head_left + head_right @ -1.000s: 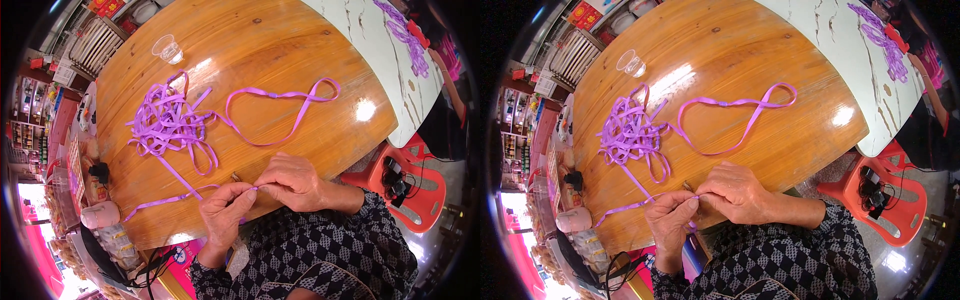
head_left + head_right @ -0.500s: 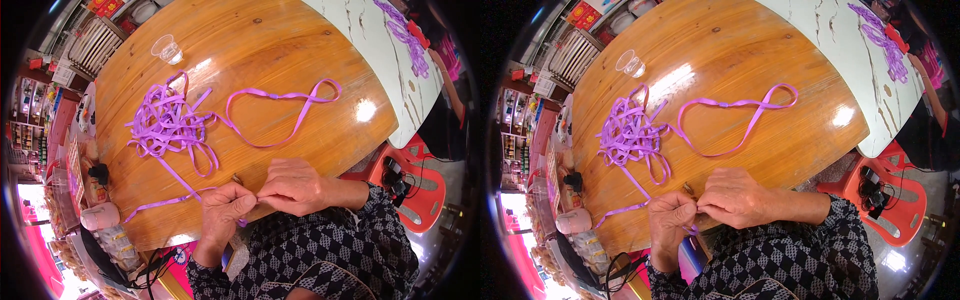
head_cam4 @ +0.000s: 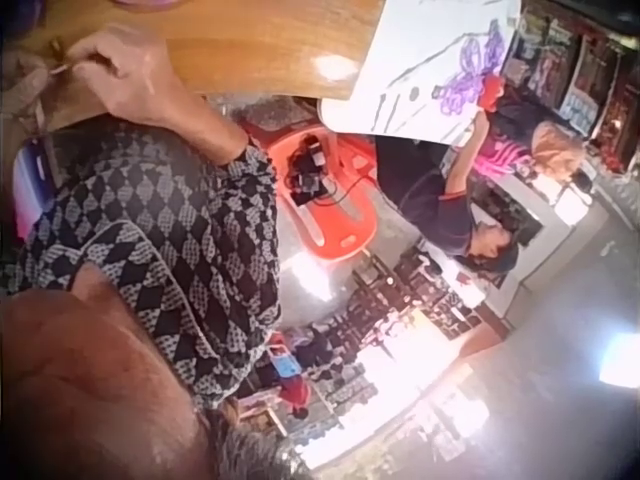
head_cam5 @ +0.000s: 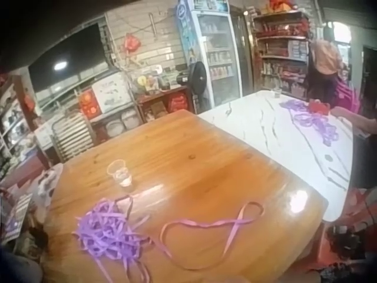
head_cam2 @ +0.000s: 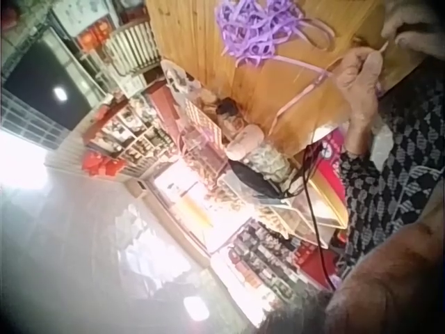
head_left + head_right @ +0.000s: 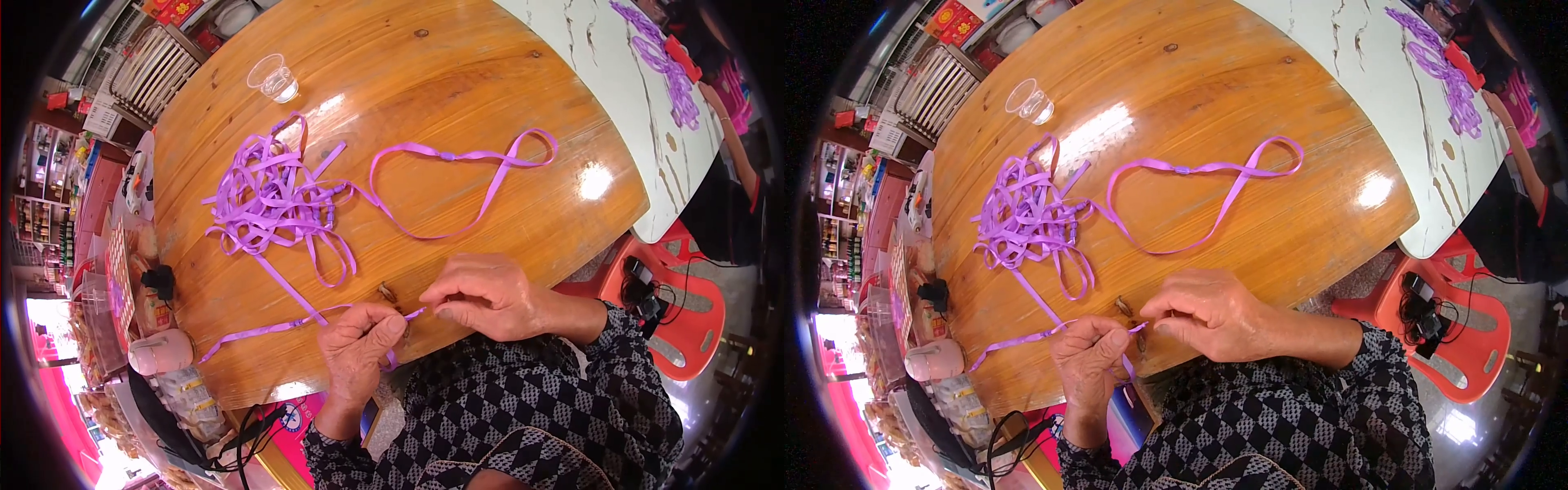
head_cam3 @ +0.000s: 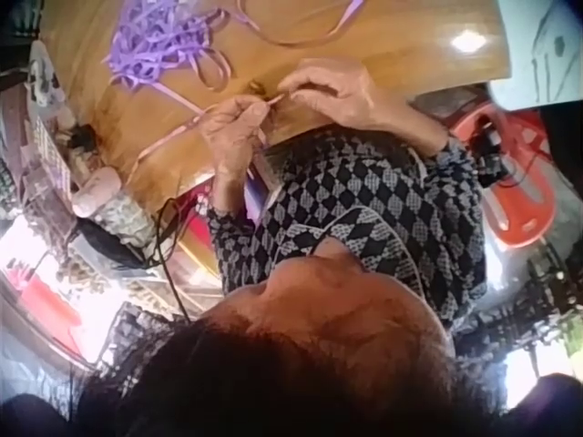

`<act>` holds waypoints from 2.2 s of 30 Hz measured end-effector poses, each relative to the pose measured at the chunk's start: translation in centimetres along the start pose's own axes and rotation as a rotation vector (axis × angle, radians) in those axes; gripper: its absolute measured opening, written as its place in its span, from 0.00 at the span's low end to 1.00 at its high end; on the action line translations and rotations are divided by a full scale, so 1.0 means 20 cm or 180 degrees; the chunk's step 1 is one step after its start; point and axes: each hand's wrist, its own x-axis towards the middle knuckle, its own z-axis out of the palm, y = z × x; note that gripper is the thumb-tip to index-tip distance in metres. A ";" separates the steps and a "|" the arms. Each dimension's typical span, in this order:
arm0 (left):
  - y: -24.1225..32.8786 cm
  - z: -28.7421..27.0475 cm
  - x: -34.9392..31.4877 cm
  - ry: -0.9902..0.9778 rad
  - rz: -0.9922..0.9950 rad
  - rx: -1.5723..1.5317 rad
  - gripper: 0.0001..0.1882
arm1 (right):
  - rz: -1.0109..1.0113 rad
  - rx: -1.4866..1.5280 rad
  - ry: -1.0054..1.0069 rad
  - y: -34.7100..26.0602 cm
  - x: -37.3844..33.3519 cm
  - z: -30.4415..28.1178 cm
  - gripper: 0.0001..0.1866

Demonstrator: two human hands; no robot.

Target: The person ties a series of small knots along the length of a purple ribbon by hand. They repeatedly pull the ribbon through loops to form each knot and stretch the segment taut before moving to the next.

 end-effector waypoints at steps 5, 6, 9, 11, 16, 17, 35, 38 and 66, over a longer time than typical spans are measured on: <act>-0.01 0.01 0.00 0.0008 0.0194 0.0155 0.07 | -0.0381 -0.0547 0.0089 0.02 0.00 0.04 0.08; -0.01 0.01 0.00 0.0002 0.0128 0.0187 0.07 | -0.0383 -0.0549 0.0089 0.01 0.00 0.05 0.08; -0.01 0.01 -0.01 0.0008 0.0172 0.0180 0.07 | -0.0435 -0.0539 0.0219 0.00 0.02 0.07 0.09; -0.02 0.01 -0.01 0.0027 0.0191 0.0140 0.07 | -0.0601 -0.0560 0.0353 0.00 0.02 0.08 0.10; -0.03 0.02 -0.01 0.0104 0.0093 -0.0090 0.07 | -0.1075 -0.1174 0.0535 0.02 0.03 0.08 0.11; -0.03 0.02 -0.01 0.0084 0.0105 -0.0098 0.07 | -0.1154 -0.1259 0.0507 0.02 0.03 0.07 0.12; 0.03 -0.51 0.09 0.0031 0.2026 0.3024 0.06 | 0.0505 -0.2489 0.2423 0.06 -0.03 -0.60 0.01; 0.02 -0.51 0.07 0.0141 0.1260 0.1514 0.08 | 0.0878 -0.2426 0.2590 0.07 -0.03 -0.66 0.02; 0.13 -0.14 -0.09 0.0205 0.0095 0.0518 0.06 | -0.1066 -0.1738 0.0239 -0.11 0.08 -0.15 0.10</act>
